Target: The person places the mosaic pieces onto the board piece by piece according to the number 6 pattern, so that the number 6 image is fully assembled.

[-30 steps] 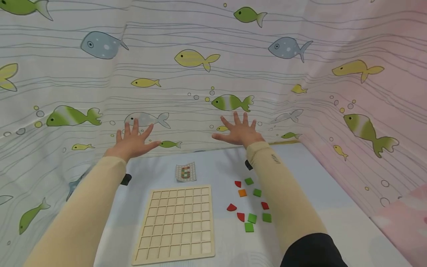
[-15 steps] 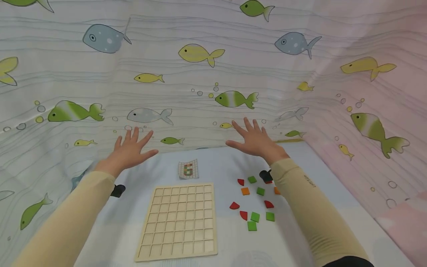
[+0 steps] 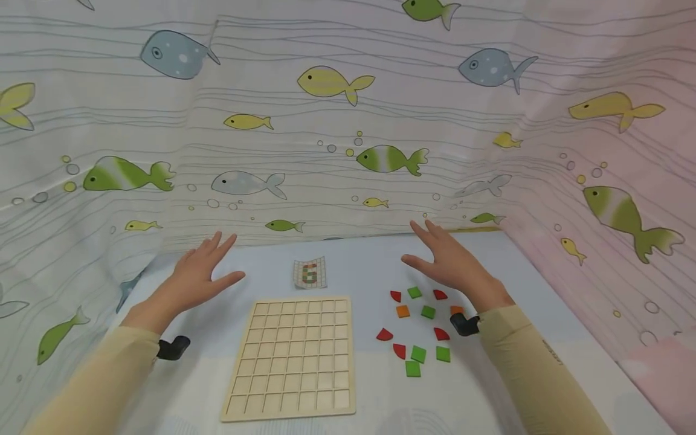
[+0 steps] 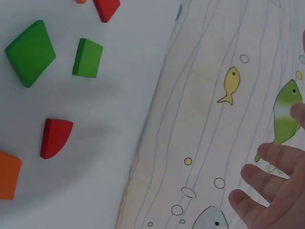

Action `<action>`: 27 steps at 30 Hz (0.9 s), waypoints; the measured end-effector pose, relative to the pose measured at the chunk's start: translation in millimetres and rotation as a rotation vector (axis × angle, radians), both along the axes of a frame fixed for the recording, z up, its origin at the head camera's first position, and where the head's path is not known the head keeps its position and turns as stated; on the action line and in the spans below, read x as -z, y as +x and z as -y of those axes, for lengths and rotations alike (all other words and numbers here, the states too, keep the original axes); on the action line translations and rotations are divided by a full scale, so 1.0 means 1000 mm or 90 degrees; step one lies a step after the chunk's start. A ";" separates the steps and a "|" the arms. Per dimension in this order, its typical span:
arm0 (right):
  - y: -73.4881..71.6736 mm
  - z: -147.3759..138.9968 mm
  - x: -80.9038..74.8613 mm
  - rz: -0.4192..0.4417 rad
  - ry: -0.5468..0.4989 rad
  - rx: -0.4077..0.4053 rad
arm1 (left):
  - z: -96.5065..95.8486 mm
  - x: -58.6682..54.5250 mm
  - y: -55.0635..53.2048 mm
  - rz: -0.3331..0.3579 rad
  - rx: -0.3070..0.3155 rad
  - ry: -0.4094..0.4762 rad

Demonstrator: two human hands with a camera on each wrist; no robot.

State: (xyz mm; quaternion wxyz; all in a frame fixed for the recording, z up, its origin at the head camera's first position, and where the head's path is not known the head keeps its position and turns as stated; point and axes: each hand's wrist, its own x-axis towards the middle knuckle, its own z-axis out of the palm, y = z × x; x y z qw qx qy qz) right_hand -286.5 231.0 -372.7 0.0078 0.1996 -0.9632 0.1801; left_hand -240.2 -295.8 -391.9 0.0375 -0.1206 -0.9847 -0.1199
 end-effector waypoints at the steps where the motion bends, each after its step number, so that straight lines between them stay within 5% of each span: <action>1: 0.001 -0.003 0.003 -0.003 -0.003 0.001 | 0.001 0.003 0.004 0.004 0.001 0.011; 18: 0.013 -0.034 0.039 -0.005 -0.029 0.014 | 0.003 0.050 0.096 0.099 0.036 0.204; 27: 0.012 -0.040 0.054 0.025 -0.022 0.019 | -0.007 0.063 0.137 0.068 0.041 0.208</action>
